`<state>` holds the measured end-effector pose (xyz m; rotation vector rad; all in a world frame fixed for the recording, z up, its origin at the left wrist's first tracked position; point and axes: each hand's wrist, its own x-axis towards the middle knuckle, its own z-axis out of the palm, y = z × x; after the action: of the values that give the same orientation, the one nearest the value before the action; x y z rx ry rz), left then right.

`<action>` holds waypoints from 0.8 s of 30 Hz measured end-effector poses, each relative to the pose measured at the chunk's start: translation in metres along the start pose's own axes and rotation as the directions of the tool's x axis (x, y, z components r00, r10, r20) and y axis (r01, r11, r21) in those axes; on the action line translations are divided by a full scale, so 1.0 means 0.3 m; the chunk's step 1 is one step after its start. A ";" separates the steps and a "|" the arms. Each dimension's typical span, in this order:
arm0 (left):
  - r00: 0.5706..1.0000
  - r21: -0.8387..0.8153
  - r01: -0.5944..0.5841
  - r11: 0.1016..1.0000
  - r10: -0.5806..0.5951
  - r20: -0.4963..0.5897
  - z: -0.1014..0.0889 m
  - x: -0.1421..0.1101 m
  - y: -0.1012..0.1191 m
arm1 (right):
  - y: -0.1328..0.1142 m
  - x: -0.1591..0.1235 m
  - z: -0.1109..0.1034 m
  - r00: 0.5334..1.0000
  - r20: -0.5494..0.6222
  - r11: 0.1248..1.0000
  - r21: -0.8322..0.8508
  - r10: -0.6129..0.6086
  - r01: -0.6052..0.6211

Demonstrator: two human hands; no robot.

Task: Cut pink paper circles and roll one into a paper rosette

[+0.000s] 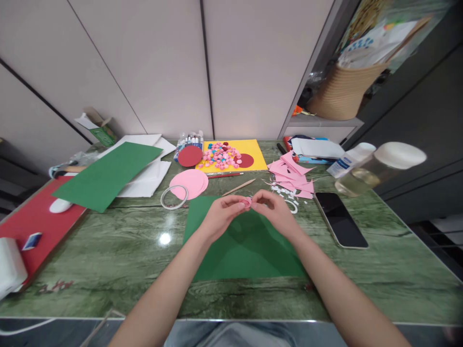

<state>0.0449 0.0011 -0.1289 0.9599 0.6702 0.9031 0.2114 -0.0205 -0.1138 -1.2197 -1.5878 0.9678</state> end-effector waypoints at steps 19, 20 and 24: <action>0.996 -0.222 0.093 0.971 -0.093 0.011 -0.008 0.007 -0.015 | 0.000 0.000 0.002 1.000 -0.012 1.000 0.013 0.008 -0.008; 0.996 -0.228 0.085 0.970 -0.087 0.004 -0.006 0.007 -0.017 | -0.002 -0.001 0.003 1.000 -0.006 1.000 0.015 0.011 -0.011; 0.997 -0.236 0.074 0.969 -0.079 -0.010 -0.004 0.008 -0.027 | -0.001 -0.001 0.005 1.000 0.001 1.000 -0.018 0.022 -0.022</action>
<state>0.0478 0.0014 -0.1368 0.7096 0.5974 0.9020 0.2100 -0.0210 -0.1138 -1.2516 -1.5907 0.9703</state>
